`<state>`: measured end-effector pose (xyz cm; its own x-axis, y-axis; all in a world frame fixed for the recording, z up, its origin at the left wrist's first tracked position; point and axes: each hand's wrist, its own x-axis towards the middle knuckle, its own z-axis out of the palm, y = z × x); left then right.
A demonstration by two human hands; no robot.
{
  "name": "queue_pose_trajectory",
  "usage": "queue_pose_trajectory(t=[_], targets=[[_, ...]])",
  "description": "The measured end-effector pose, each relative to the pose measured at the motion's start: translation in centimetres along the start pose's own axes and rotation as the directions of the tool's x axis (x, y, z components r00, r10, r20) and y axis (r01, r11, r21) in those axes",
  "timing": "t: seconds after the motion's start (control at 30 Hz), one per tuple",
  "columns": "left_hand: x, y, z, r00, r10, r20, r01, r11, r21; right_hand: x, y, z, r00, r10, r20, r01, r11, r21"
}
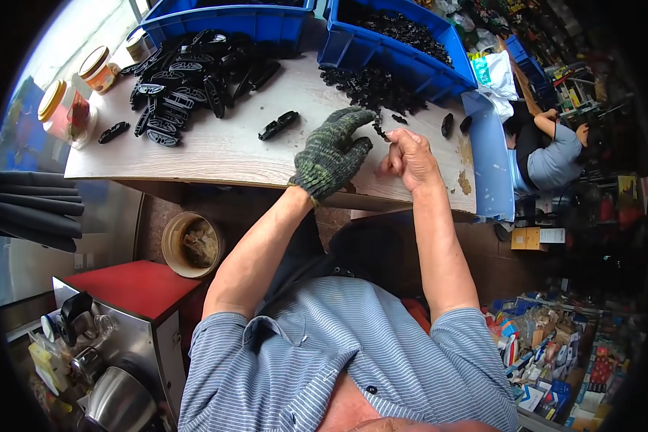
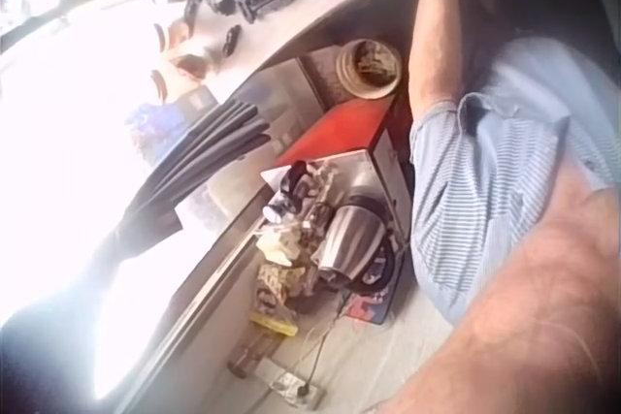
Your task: Assembling small black plastic buckle components by joining two matching parts together.
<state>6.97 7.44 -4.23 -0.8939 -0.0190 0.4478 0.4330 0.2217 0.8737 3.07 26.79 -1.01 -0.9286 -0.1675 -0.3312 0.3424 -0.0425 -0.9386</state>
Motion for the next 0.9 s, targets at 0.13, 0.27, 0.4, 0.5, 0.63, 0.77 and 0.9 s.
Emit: queue_pose_trajectory(t=[0.13,0.27,0.4,0.5,0.63,0.77,0.9], targets=[[1.1,-0.1,0.6,0.96,-0.2,0.195,0.222,0.97,-0.095,-0.4,0.9,0.7,0.993,-0.087,0.079,0.089,0.996,-0.025],[1.1,-0.6,0.4,0.952,-0.191,0.241,0.222,0.969,-0.109,-0.8,1.0,1.0,0.993,-0.105,0.057,0.104,0.995,0.01],[1.4,-0.1,0.1,0.903,-0.351,0.249,0.428,0.795,-0.43,-1.0,1.0,1.5,0.99,-0.138,0.009,0.137,0.99,0.044],[1.6,0.3,-0.1,0.863,-0.421,0.279,0.505,0.727,-0.466,-0.9,1.6,1.3,0.977,-0.209,0.031,0.207,0.977,0.055],[1.4,0.8,-0.3,0.855,-0.445,0.265,0.517,0.705,-0.485,-1.0,1.9,1.6,0.962,-0.263,0.078,0.259,0.964,0.055],[0.9,1.4,-0.5,0.853,-0.451,0.264,0.522,0.768,-0.373,-1.0,2.5,1.8,0.965,-0.255,0.057,0.251,0.966,0.058],[-1.5,1.7,-1.3,0.963,0.123,-0.24,-0.026,0.928,0.371,-1.2,2.3,1.4,0.961,-0.269,0.066,0.262,0.961,0.088]])
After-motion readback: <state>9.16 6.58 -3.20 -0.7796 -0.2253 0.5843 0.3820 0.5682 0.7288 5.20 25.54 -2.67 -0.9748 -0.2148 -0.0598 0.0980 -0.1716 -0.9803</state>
